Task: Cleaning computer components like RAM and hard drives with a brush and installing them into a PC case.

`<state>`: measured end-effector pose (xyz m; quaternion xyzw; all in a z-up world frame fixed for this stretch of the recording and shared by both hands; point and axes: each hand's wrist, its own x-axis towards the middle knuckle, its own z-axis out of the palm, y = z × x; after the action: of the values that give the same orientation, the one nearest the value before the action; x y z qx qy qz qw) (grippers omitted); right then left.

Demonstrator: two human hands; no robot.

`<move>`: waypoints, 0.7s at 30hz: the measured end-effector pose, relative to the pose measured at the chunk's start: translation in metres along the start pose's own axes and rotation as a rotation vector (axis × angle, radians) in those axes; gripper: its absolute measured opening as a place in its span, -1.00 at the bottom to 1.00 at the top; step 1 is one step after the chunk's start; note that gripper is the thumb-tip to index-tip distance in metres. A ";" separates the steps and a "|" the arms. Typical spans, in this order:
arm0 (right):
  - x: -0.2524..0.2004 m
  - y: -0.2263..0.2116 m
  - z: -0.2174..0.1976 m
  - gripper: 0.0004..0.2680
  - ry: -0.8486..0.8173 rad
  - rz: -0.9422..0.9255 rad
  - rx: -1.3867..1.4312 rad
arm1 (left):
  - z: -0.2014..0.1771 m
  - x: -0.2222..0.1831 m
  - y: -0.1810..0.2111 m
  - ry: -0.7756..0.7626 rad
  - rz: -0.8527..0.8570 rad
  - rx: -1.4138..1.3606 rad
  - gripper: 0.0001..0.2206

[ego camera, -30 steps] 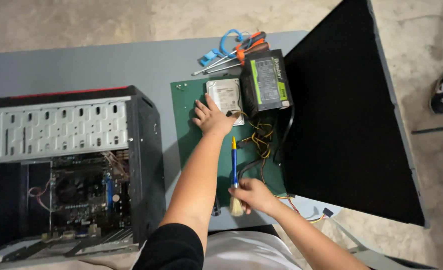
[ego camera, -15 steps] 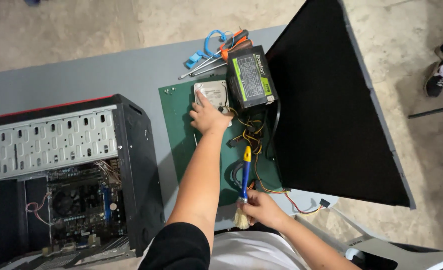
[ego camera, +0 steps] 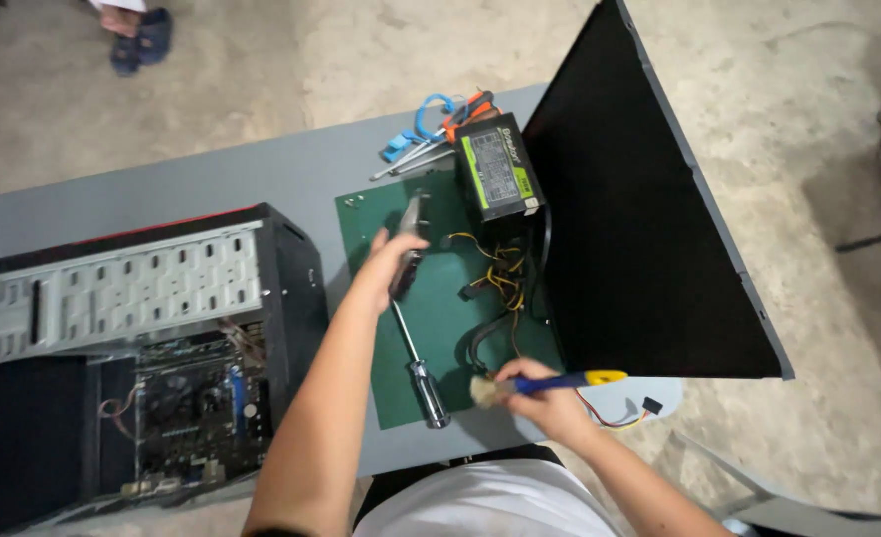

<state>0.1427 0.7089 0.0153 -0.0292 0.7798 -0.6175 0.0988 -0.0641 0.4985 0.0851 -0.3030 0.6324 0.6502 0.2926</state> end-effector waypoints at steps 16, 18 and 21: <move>0.059 -0.128 0.053 -0.88 0.230 -0.426 0.142 | -0.037 -0.132 -0.090 -0.311 -0.085 -0.710 -0.48; 0.049 -0.136 0.059 -0.91 -0.006 -0.460 0.290 | -0.039 -0.137 -0.090 -0.356 -0.081 -0.772 -0.50; 0.055 -0.160 0.056 -0.90 -0.097 -0.576 0.212 | -0.041 -0.107 -0.115 -0.378 -0.060 -0.746 -0.55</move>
<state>0.0872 0.6088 0.1512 -0.2681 0.6651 -0.6958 -0.0406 0.0939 0.4614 0.0920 -0.2817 0.2798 0.8699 0.2926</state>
